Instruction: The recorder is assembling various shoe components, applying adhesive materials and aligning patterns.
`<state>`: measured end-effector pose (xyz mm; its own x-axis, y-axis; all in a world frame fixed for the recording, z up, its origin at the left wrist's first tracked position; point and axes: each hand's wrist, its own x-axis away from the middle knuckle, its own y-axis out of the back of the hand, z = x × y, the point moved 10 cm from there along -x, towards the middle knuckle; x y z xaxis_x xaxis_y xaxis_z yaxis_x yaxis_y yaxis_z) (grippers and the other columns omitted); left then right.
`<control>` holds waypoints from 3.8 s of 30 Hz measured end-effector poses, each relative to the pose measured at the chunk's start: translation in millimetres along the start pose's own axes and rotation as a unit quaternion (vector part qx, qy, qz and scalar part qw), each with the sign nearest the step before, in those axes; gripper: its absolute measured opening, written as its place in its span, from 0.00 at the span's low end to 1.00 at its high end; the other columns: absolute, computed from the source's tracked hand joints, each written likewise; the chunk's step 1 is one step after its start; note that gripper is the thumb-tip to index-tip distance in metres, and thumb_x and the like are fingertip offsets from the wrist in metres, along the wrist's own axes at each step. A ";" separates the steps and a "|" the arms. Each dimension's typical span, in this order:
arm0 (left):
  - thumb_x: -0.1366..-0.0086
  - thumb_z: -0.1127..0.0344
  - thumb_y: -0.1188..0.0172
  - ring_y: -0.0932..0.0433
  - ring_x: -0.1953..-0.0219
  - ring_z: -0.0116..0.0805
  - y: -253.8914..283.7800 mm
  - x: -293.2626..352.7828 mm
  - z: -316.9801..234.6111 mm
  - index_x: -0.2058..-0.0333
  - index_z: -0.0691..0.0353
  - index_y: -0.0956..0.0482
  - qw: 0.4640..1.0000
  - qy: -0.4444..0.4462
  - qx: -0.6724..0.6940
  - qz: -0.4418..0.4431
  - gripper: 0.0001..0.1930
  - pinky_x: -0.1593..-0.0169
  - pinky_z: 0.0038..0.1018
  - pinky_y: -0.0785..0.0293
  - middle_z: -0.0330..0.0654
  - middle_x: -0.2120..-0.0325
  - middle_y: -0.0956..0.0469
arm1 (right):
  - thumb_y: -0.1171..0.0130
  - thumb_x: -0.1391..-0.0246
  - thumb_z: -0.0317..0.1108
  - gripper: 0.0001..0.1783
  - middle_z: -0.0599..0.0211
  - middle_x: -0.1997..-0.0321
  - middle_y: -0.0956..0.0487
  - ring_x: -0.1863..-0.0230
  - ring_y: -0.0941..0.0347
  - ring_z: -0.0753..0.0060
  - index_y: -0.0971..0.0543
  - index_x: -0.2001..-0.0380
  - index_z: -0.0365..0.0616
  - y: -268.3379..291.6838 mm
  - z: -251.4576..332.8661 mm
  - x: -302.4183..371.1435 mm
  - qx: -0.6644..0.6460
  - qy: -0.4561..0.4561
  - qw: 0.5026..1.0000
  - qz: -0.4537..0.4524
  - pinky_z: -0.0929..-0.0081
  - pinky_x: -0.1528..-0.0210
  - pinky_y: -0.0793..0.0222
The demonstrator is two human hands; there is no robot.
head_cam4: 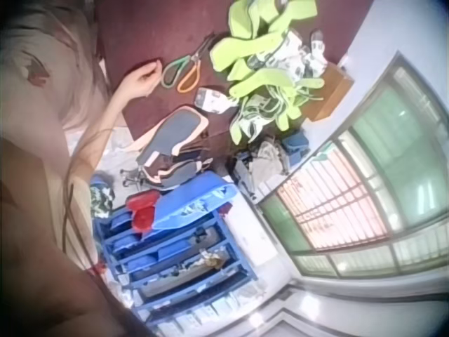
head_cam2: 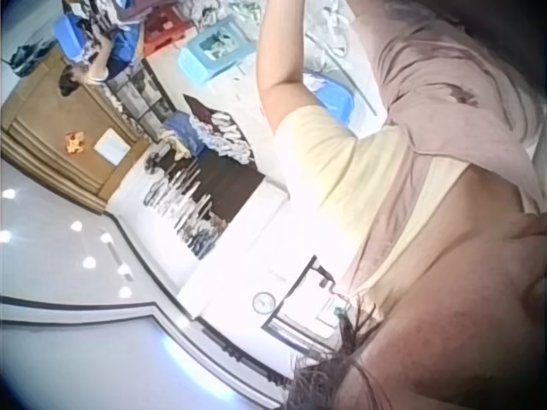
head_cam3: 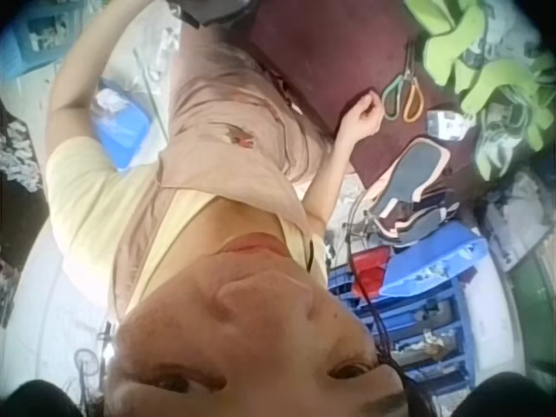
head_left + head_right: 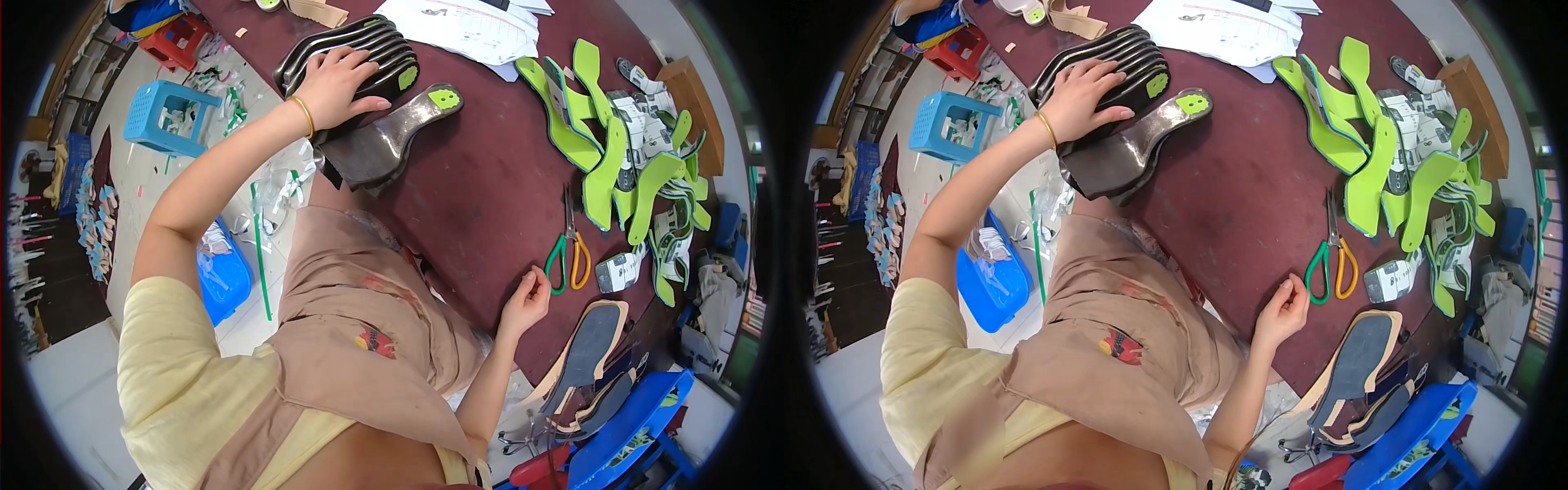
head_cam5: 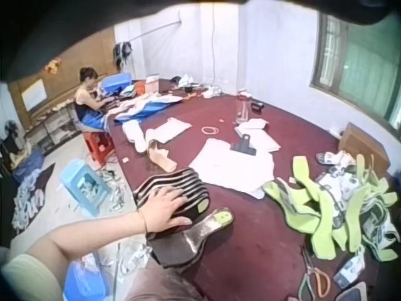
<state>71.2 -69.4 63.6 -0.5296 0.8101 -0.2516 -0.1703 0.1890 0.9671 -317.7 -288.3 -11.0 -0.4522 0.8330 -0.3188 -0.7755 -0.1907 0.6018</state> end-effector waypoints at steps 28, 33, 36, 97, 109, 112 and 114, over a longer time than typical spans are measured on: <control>0.32 0.61 0.52 0.28 0.51 0.31 105.7 -49.8 7.4 0.47 0.61 0.30 0.954 -0.043 0.257 -0.150 0.18 0.44 0.23 0.38 0.41 0.52 0.27 | 0.45 0.46 0.29 0.06 0.60 0.71 0.24 0.71 0.26 0.63 0.22 0.66 0.42 7.6 5.7 -4.0 -0.006 0.009 1.000 -0.023 0.72 0.69 0.31; 0.33 0.62 0.51 0.28 0.53 0.31 235.0 19.5 -107.8 0.49 0.61 0.29 0.887 -0.269 0.349 -0.141 0.17 0.47 0.23 0.37 0.41 0.54 0.26 | 0.44 0.46 0.31 0.05 0.64 0.73 0.24 0.77 0.27 0.65 0.21 0.67 0.44 4.5 2.0 -4.9 0.001 -0.026 1.000 -0.016 0.72 0.73 0.32; 0.33 0.62 0.50 0.28 0.54 0.31 250.0 53.0 -175.4 0.50 0.61 0.29 0.821 -0.390 0.416 -0.045 0.16 0.48 0.23 0.36 0.41 0.55 0.26 | 0.44 0.47 0.31 0.05 0.64 0.74 0.25 0.78 0.28 0.66 0.22 0.67 0.44 10.7 -2.2 -0.1 0.014 -0.029 0.999 -0.024 0.72 0.74 0.33; 0.45 0.84 0.52 0.29 0.60 0.50 -56.0 7.5 -502.4 0.61 0.65 0.38 0.683 -0.102 0.723 -0.009 0.13 0.54 0.35 0.31 0.51 0.63 0.34 | 0.35 0.57 0.37 0.10 0.63 0.62 0.29 0.55 0.34 0.58 0.21 0.73 0.44 151.7 -92.0 -63.1 0.233 -0.022 0.971 0.036 0.67 0.51 0.37; 0.42 0.71 0.46 0.32 0.51 0.43 -31.6 26.7 -535.7 0.59 0.62 0.32 0.805 -0.268 0.529 0.001 0.11 0.53 0.37 0.34 0.46 0.56 0.31 | 0.43 0.52 0.29 0.05 0.59 0.62 0.27 0.58 0.32 0.57 0.26 0.71 0.39 154.5 -125.0 -65.0 0.158 -0.012 0.986 0.059 0.67 0.50 0.38; 0.38 0.59 0.48 0.35 0.49 0.38 -26.7 33.6 -547.0 0.52 0.55 0.29 0.853 -0.307 0.422 -0.008 0.16 0.54 0.35 0.36 0.40 0.54 0.30 | 0.46 0.48 0.28 0.05 0.60 0.61 0.26 0.58 0.31 0.63 0.29 0.70 0.39 177.4 -146.3 -56.1 -0.005 -0.067 0.997 -0.023 0.71 0.50 0.38; 0.38 0.58 0.48 0.35 0.50 0.38 -25.8 29.2 -544.8 0.50 0.52 0.29 0.847 -0.304 0.435 -0.002 0.18 0.54 0.35 0.36 0.39 0.54 0.30 | 0.53 0.43 0.31 0.09 0.62 0.59 0.26 0.58 0.32 0.71 0.29 0.63 0.37 214.7 -165.2 -36.6 -0.041 -0.138 0.981 -0.128 0.74 0.50 0.38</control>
<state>-392.6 -353.0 10.7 0.0400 0.8946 -0.4451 0.6468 0.3164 0.6939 -540.4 -445.4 8.9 -0.1098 0.9659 -0.2344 -0.8862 0.0117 0.4631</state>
